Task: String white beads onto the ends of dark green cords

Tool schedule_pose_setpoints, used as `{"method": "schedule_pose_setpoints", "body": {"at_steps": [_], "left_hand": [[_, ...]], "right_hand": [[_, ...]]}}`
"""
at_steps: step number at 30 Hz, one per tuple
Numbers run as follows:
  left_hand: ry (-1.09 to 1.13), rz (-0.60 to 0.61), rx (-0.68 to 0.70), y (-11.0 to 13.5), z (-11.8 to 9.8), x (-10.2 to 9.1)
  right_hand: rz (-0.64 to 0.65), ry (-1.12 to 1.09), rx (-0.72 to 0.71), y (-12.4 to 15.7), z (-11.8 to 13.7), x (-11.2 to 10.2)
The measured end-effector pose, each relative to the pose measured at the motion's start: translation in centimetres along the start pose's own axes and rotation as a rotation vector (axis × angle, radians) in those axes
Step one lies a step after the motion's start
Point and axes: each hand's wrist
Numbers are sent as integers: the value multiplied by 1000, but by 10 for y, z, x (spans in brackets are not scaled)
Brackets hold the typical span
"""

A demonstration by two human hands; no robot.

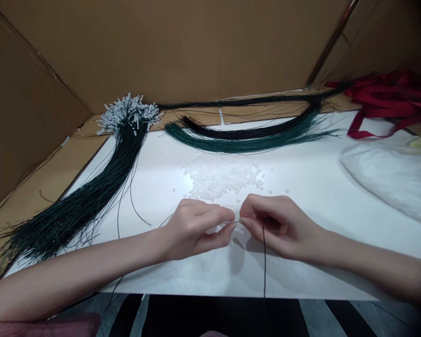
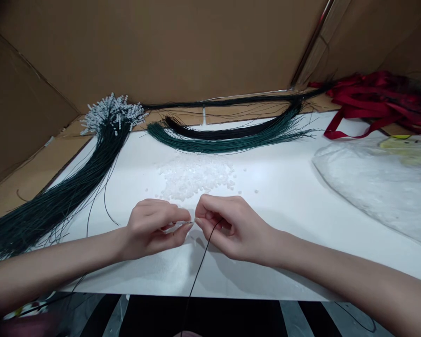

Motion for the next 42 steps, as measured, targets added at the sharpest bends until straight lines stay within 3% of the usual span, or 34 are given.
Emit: {"method": "schedule_pose_setpoints", "body": {"at_steps": [15, 26, 33, 42], "left_hand": [[67, -59, -149, 6, 5, -5], [-14, -80, -131, 3, 7, -5], [-138, -24, 18, -8, 3, -2], [-78, -51, 38, -6, 5, -5]], "right_hand": [[-77, -72, 66, -1, -12, -14], [-73, -62, 74, 0, -13, -14], [-36, -30, 46, 1, -5, -6], [-54, -62, 69, 1, -7, -7]]}}
Point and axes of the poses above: each hand's wrist, its own y-axis away from the middle knuckle, its own x-axis out of the palm, z = x × y, and after that the axes turned 15 degrees about x, right-handed
